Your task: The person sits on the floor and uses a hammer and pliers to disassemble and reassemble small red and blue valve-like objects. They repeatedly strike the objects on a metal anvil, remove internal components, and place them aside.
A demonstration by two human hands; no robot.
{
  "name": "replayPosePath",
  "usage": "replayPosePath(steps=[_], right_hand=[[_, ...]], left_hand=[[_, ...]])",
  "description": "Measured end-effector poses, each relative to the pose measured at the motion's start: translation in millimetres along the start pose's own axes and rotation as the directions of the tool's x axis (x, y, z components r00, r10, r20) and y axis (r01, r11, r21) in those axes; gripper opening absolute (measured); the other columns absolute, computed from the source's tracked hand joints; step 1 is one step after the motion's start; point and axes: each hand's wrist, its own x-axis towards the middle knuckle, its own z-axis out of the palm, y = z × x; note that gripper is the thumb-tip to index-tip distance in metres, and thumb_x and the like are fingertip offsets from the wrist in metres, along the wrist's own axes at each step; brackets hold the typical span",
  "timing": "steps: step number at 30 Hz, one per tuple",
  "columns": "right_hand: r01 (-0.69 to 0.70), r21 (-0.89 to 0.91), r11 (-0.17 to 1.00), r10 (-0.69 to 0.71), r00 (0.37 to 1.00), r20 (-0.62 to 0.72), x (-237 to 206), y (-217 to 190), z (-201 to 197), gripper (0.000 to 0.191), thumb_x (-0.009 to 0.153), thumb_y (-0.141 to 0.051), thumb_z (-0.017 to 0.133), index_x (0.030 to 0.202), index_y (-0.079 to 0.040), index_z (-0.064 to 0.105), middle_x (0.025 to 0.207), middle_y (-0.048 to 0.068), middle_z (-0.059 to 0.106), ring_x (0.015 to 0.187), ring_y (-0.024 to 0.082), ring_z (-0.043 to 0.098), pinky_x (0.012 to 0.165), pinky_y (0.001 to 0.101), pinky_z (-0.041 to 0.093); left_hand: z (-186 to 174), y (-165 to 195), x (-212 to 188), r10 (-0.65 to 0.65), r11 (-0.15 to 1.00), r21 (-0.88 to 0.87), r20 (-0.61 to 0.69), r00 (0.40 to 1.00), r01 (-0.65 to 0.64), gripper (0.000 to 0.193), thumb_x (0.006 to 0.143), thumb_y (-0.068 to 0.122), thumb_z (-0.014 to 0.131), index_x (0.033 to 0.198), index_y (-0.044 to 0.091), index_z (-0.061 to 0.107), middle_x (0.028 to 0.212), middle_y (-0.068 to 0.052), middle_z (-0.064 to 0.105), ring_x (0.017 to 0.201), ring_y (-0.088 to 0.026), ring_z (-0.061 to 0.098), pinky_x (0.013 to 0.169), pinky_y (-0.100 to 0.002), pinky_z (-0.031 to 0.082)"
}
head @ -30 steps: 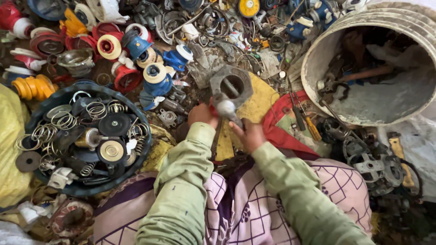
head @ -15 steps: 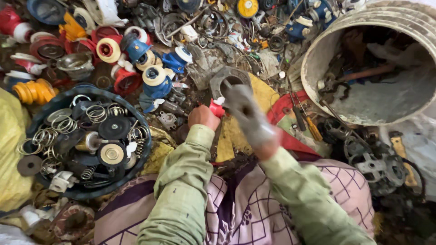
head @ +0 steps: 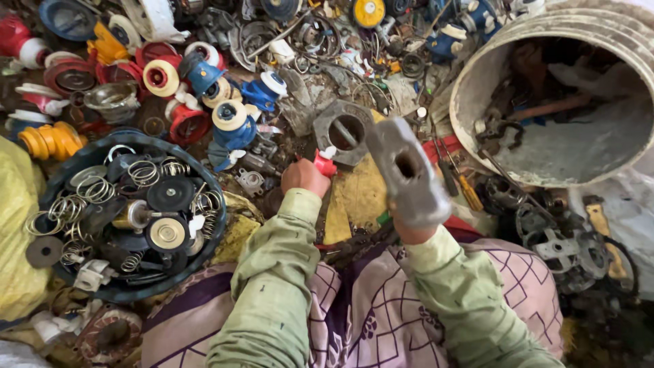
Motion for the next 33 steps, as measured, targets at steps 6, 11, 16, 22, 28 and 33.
replayPosePath(steps=[6, 11, 16, 22, 28, 33], right_hand=[[-0.349, -0.549, 0.76, 0.493, 0.859, 0.136, -27.1, 58.1, 51.9, 0.046, 0.097, -0.05, 0.07, 0.096, -0.004, 0.069, 0.074, 0.014, 0.064, 0.061, 0.024, 0.063, 0.056, 0.039, 0.049], [-0.711, -0.143, 0.688, 0.718, 0.696, -0.009, -31.6, 52.4, 25.2, 0.043, 0.097, -0.047, 0.067, 0.084, -0.005, 0.063, 0.057, 0.002, 0.06, 0.048, 0.015, 0.058, 0.044, 0.0332, 0.045], [-0.452, 0.418, 0.788, 0.489, 0.872, 0.02, -29.1, 9.8, -17.0, 0.035, 0.102, -0.04, 0.063, 0.096, -0.006, 0.061, 0.072, 0.0, 0.062, 0.054, 0.01, 0.055, 0.049, 0.026, 0.045], [-0.204, -0.155, 0.967, 0.219, 0.972, 0.089, -36.8, 44.7, 27.0, 0.04, 0.106, -0.038, 0.071, 0.11, 0.002, 0.07, 0.094, 0.013, 0.074, 0.082, 0.022, 0.074, 0.069, 0.0391, 0.059], [-0.697, -0.246, 0.674, 0.728, 0.684, 0.056, -40.9, 54.2, 41.8, 0.041, 0.099, -0.04, 0.07, 0.083, -0.003, 0.066, 0.059, 0.008, 0.062, 0.05, 0.018, 0.06, 0.049, 0.0379, 0.048], [-0.443, 0.165, 0.881, 0.455, 0.889, -0.044, -31.5, 15.8, -4.4, 0.036, 0.104, -0.035, 0.063, 0.087, -0.004, 0.061, 0.068, 0.001, 0.062, 0.055, 0.01, 0.056, 0.049, 0.0273, 0.045]], left_hand=[[9.7, -8.8, 13.0, 0.108, 0.994, -0.001, 0.037, 0.994, -0.108, 0.036, 0.086, 0.042, 0.072, 0.088, 0.007, 0.078, 0.095, -0.027, 0.073, 0.094, -0.045, 0.07, 0.084, -0.052, 0.056], [11.6, -8.9, 10.7, 0.068, 0.998, -0.005, -0.035, 0.997, -0.069, 0.038, 0.084, 0.043, 0.075, 0.084, 0.005, 0.079, 0.094, -0.026, 0.074, 0.093, -0.043, 0.072, 0.085, -0.051, 0.057], [8.0, -3.5, 4.4, 0.013, 1.0, 0.019, 0.019, 1.0, -0.013, 0.033, 0.076, 0.038, 0.08, 0.083, 0.006, 0.079, 0.096, -0.025, 0.074, 0.095, -0.041, 0.072, 0.085, -0.05, 0.058], [0.8, -5.3, 8.6, 0.019, 0.999, 0.032, 0.065, 0.998, -0.021, 0.034, 0.074, 0.038, 0.081, 0.085, 0.006, 0.08, 0.098, -0.024, 0.074, 0.096, -0.041, 0.072, 0.086, -0.049, 0.058], [3.4, -3.8, 10.5, 0.046, 0.999, 0.017, 0.061, 0.997, -0.047, 0.044, 0.088, 0.049, 0.07, 0.093, 0.006, 0.08, 0.098, -0.025, 0.074, 0.097, -0.043, 0.072, 0.087, -0.051, 0.057], [4.4, 0.9, 6.8, 0.029, 0.999, 0.022, 0.103, 0.994, -0.032, 0.04, 0.079, 0.044, 0.076, 0.092, 0.006, 0.08, 0.099, -0.024, 0.074, 0.098, -0.041, 0.072, 0.086, -0.049, 0.058]])
